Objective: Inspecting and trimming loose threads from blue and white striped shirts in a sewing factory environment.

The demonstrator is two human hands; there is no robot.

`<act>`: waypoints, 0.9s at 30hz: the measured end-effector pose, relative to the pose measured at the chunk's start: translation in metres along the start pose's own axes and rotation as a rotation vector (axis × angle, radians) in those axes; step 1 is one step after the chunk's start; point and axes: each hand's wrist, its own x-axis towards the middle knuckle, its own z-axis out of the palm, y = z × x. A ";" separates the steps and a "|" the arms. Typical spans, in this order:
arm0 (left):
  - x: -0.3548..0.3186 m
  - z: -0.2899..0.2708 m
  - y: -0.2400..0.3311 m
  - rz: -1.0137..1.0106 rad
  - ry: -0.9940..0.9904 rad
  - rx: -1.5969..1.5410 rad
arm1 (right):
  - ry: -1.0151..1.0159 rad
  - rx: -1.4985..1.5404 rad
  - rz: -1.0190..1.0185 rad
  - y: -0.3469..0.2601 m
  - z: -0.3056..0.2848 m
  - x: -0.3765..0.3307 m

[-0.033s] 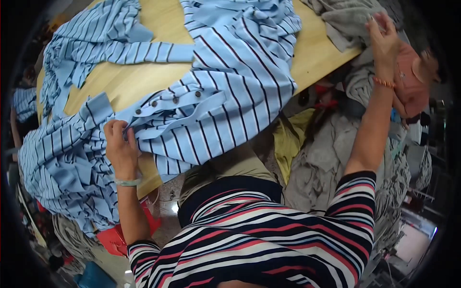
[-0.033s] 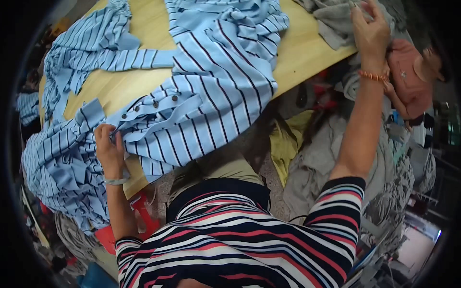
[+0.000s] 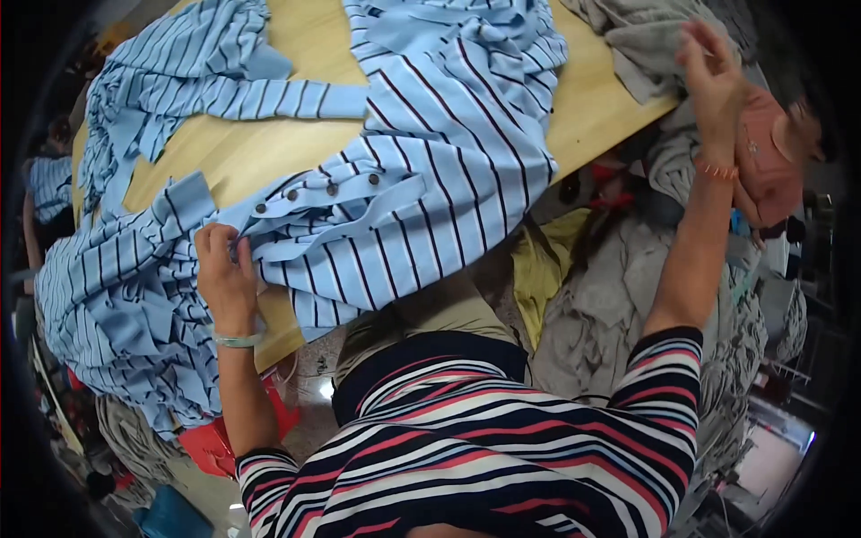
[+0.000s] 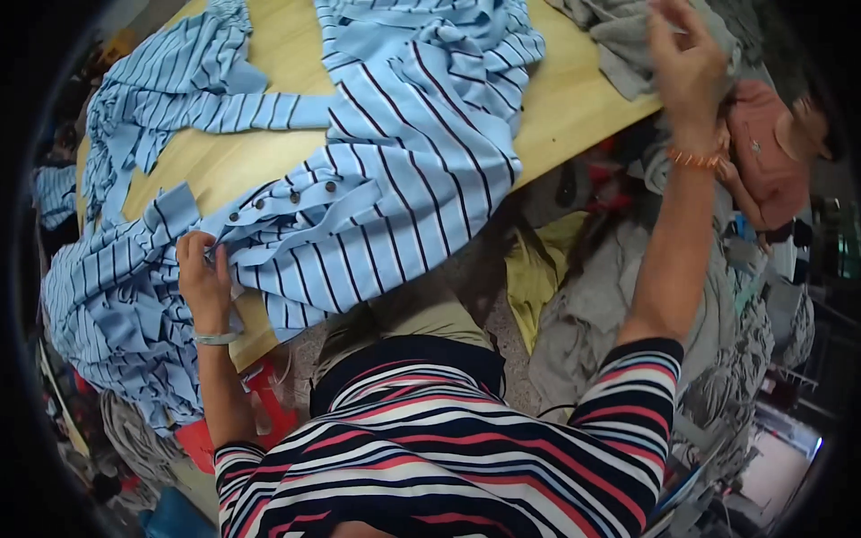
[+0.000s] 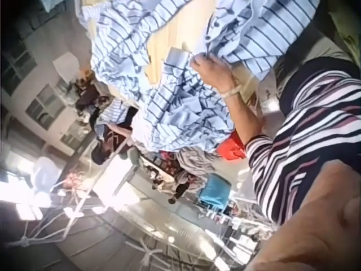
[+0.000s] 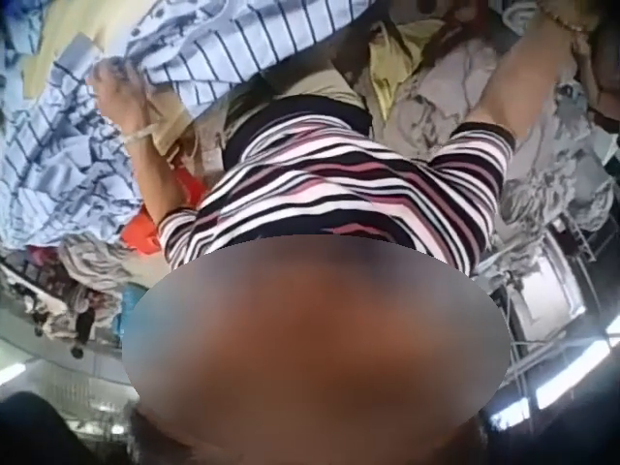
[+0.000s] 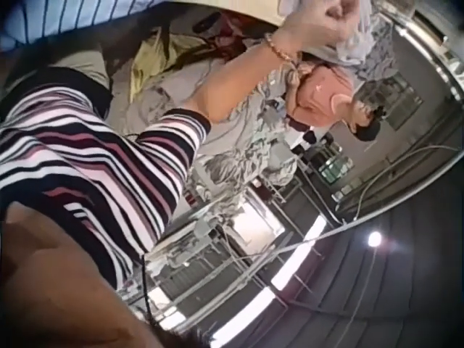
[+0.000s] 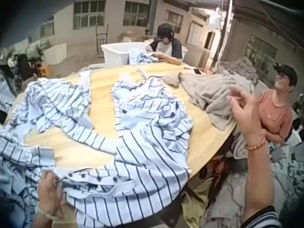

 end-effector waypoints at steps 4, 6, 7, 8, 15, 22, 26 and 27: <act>-0.002 -0.029 -0.018 -0.063 0.230 0.164 | -0.560 0.382 -0.344 -0.109 0.112 -0.098; 0.002 -0.035 -0.008 -0.082 0.240 0.128 | -0.766 0.389 -0.419 -0.131 0.147 -0.144; 0.003 -0.036 -0.002 -0.098 0.243 0.088 | -0.851 0.332 -0.434 -0.137 0.155 -0.156; 0.001 -0.030 0.012 -0.105 0.232 -0.085 | -0.845 0.331 -0.439 -0.135 0.164 -0.162; -0.037 0.027 0.123 -0.026 -0.193 -0.527 | -0.869 0.164 -0.660 -0.141 0.181 -0.161; -0.029 0.034 0.141 0.103 -0.052 -0.334 | -0.909 0.287 -0.617 -0.142 0.166 -0.164; -0.044 0.041 0.135 -0.134 -0.184 -0.668 | -0.955 0.519 -0.533 -0.145 0.162 -0.165; -0.045 0.042 0.134 -0.128 -0.185 -0.667 | -0.949 0.518 -0.531 -0.147 0.161 -0.166</act>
